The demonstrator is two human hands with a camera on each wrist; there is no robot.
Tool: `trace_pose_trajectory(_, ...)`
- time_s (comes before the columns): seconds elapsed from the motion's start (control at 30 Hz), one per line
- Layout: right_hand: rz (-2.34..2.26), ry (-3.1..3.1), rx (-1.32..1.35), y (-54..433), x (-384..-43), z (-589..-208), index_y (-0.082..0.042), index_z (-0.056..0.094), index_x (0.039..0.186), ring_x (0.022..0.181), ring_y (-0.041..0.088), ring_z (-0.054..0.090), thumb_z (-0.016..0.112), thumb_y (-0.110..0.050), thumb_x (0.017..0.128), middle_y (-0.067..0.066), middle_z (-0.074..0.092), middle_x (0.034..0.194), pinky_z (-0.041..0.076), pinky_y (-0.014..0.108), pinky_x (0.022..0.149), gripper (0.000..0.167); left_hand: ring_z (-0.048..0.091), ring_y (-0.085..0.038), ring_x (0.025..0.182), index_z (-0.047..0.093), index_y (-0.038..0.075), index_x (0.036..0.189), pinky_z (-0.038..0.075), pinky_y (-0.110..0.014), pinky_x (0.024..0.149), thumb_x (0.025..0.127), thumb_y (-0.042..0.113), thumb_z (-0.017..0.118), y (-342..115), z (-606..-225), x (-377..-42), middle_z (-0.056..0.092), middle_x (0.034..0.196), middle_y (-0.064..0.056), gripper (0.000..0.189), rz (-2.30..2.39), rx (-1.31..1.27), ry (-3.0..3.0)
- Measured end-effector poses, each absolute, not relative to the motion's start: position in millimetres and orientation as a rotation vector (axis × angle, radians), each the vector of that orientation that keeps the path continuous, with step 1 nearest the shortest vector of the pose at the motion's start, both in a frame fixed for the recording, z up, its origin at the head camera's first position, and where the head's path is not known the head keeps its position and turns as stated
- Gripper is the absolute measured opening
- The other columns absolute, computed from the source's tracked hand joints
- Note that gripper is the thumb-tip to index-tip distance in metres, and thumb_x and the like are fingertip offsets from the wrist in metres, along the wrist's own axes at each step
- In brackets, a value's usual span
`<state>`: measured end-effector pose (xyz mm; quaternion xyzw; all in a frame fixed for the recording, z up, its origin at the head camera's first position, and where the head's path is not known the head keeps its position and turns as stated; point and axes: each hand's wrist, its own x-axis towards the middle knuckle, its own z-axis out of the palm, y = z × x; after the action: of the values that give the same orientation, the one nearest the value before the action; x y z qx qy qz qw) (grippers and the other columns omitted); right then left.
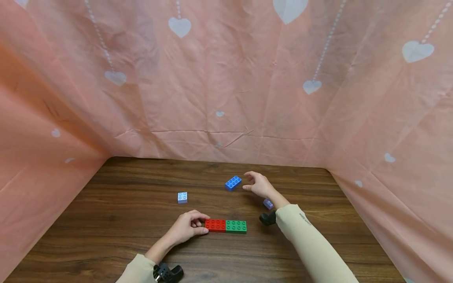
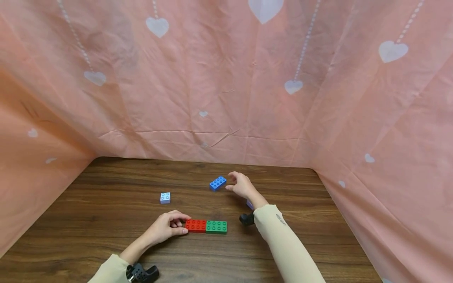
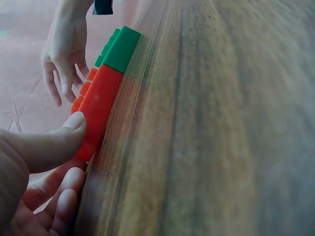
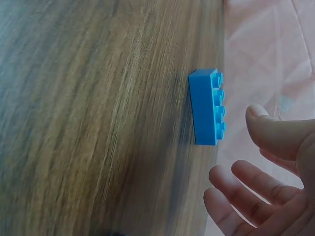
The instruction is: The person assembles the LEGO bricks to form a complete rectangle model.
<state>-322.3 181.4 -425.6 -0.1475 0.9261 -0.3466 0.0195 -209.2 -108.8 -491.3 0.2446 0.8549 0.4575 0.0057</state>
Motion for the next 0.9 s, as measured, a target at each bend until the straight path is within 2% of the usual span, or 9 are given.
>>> trace_pose_trajectory(0.37,-1.085,2.811,-0.420,170,-339,-432,-0.002,0.047,0.133,0.118,0.039,0.046,0.074,-0.007,0.078,0.024,0.050,0.127,0.037,0.050,0.094,0.061,0.051,-0.008,0.070,0.070,0.011,0.104,0.044,-0.022,0.062,0.075,0.021,0.079,-109,-492,-210,0.058,0.083,0.002,0.032,1.419,0.764,2.683)
trace_pose_trajectory(0.9,-1.006,2.741,-0.405,154,-357,-438,-0.006,0.040,0.139,0.123,0.039,0.041,0.072,0.002,0.077,0.024,0.044,0.133,0.035,0.050,0.097,0.071,0.051,-0.008,0.070,0.070,0.012,0.105,0.044,-0.023,0.062,0.075,0.022,0.078,-115,-491,-205,0.056,0.082,0.005,0.032,1.430,0.740,2.693)
